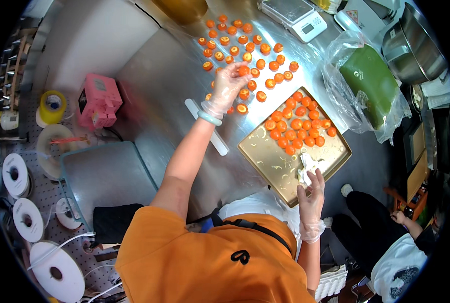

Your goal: The person uses a small white cloth to clean individual orange spheres by hand and then places them onto a metal tray in organized rows.

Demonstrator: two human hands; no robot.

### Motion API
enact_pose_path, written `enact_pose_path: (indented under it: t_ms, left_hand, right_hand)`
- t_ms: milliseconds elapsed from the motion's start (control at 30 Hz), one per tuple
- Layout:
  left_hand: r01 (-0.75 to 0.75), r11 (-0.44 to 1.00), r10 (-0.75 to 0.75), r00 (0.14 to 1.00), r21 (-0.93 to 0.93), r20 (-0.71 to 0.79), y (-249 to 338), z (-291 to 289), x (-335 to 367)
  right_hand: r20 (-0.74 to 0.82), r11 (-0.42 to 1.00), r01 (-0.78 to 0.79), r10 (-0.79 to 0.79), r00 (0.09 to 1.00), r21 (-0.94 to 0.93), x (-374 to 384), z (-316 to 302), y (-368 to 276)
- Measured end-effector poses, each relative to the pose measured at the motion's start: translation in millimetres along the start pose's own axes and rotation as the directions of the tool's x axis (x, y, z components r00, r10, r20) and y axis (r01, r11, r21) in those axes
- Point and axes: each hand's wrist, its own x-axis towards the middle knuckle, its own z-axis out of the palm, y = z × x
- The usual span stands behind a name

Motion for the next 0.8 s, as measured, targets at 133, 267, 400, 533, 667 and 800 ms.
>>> enact_pose_path:
  t_ms: [133,267,400,533,667,800]
  left_hand:
    - [-0.033,0.988,0.061,0.981,0.153,-0.182,-11.5,-40.0,40.0]
    - [-0.039,0.972,0.097,0.964,0.232,-0.246,-29.1,-81.1,84.9]
    - [0.025,0.972,0.048,0.953,0.235,-0.3,-20.8,-87.4,124.3]
    - [0.003,0.947,0.125,0.918,0.32,-0.377,-48.3,-128.0,177.9]
    - [0.133,0.884,0.096,0.886,0.448,-0.453,-57.8,-149.4,209.1]
    - [0.271,0.856,-0.008,0.859,0.441,-0.511,-41.6,-129.2,218.4]
  right_hand:
    - [-0.017,0.999,0.039,-0.04,0.999,-0.034,1.0,-1.2,16.3]
    - [-0.001,0.996,0.044,-0.044,0.999,-0.076,2.9,-5.5,20.2]
    - [0.005,0.998,0.016,-0.015,1.0,-0.064,4.4,-7.1,18.9]
    - [0.004,0.998,0.044,-0.043,0.999,-0.052,6.9,-9.6,13.8]
    - [-0.02,0.999,0.019,-0.02,1.0,-0.039,4.2,-13.8,14.4]
    - [-0.048,0.997,-0.06,0.058,0.997,-0.052,0.5,-14.6,19.4]
